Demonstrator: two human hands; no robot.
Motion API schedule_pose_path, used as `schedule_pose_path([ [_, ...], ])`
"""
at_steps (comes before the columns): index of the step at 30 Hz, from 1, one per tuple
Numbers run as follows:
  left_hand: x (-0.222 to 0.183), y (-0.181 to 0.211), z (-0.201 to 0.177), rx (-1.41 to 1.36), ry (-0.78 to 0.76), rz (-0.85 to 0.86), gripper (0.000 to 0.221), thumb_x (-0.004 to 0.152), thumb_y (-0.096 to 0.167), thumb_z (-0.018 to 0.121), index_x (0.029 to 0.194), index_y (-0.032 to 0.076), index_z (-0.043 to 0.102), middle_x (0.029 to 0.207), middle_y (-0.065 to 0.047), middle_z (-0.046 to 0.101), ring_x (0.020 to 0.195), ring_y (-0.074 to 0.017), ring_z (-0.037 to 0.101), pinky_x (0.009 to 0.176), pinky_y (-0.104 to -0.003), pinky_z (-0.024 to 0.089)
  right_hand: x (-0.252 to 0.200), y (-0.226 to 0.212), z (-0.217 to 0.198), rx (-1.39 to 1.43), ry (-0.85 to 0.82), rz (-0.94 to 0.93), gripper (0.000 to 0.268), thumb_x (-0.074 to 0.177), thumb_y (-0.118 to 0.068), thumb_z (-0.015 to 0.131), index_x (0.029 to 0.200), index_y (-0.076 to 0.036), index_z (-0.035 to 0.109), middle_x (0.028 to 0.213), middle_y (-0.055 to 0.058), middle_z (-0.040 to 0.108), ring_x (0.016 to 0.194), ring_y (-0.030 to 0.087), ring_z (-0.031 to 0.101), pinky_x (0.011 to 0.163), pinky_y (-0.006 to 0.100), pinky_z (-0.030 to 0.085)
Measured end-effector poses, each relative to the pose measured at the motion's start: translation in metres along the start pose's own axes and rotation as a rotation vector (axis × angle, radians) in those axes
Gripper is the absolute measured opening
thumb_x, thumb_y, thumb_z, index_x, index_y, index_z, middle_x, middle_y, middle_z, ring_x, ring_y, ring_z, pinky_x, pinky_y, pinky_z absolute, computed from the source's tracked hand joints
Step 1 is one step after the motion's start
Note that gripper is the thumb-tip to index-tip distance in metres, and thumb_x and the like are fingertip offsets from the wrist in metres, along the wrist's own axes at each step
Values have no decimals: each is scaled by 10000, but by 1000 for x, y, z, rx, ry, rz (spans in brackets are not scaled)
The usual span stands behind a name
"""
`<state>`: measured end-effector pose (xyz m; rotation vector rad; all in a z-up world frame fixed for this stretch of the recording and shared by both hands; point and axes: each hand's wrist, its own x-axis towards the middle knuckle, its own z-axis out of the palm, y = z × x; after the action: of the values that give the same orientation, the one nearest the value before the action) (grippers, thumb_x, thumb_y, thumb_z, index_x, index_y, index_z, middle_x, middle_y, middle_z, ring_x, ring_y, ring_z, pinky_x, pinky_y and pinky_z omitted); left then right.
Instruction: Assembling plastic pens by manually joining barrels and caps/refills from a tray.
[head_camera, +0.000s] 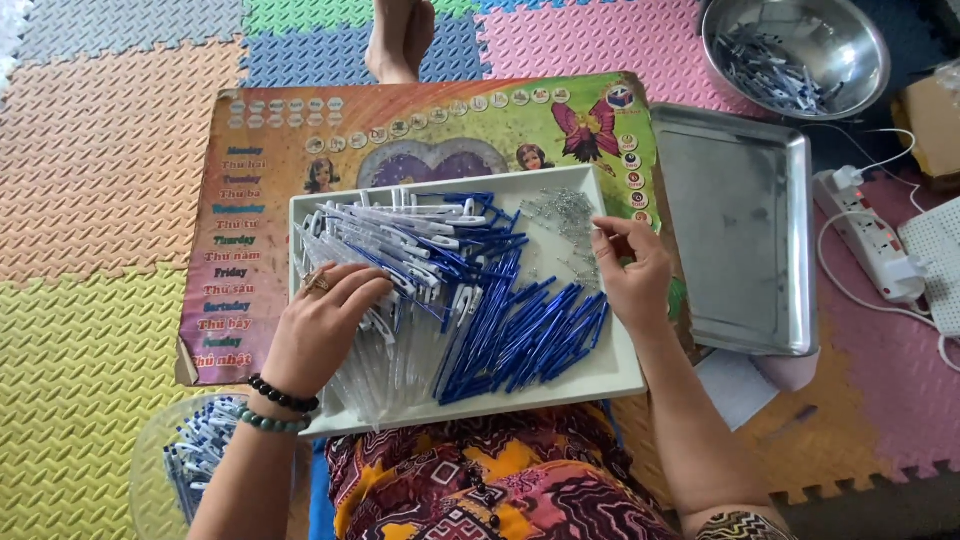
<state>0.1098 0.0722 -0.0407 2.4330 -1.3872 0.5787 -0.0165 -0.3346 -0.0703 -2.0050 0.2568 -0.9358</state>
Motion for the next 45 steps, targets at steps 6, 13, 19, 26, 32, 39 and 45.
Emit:
schedule_pose_path([
  [6,-3,7,1,-217,301,-33,223,1121,87,722,1288,146,858,1251,-72,826,1202,-305,778,1217,-448,544,16,-20,-15,-240,173,-402,169,1118,84,796,1259,5,844,1038,131,754,885,281,695,821,383,606],
  [13,-22,11,2,-510,552,-249,159,1135,-59,642,1289,-36,676,1286,-246,778,1222,-443,756,1157,-586,569,-2,2,6,0,3,-72,116,1090,-19,843,1192,-72,858,990,85,778,851,204,726,799,333,623],
  [19,-39,-3,7,-787,610,-477,208,1257,73,497,1439,58,398,1395,-239,698,1403,-448,673,1266,-650,452,-2,5,4,-57,-69,-13,103,1070,-43,859,1163,-84,878,968,110,796,815,214,737,752,335,616],
  [26,-37,-11,11,-993,603,-585,240,1245,56,494,1463,77,397,1404,-312,706,1420,-457,661,1287,-659,449,3,3,5,-67,-92,-8,102,1078,-50,844,1169,-84,875,935,102,792,789,203,719,736,328,603],
  [32,-44,-9,14,-1098,569,-638,242,1232,68,504,1453,51,408,1408,-320,709,1413,-428,661,1289,-610,460,-1,8,5,-96,-106,-16,107,1071,-57,849,1169,-91,877,933,103,800,786,215,731,728,339,603],
  [39,-49,-11,18,-1125,573,-673,219,1243,67,473,1453,55,413,1418,-320,703,1412,-437,665,1280,-607,483,0,2,3,-98,-114,-39,112,1057,-60,848,1158,-99,877,921,95,799,776,219,738,715,337,606],
  [45,-47,-9,12,-1079,579,-670,220,1252,70,480,1464,64,419,1414,-298,710,1415,-406,661,1280,-585,486,-3,6,5,-70,-82,-17,112,1060,-59,847,1155,-106,882,928,92,804,764,211,734,705,328,607],
])
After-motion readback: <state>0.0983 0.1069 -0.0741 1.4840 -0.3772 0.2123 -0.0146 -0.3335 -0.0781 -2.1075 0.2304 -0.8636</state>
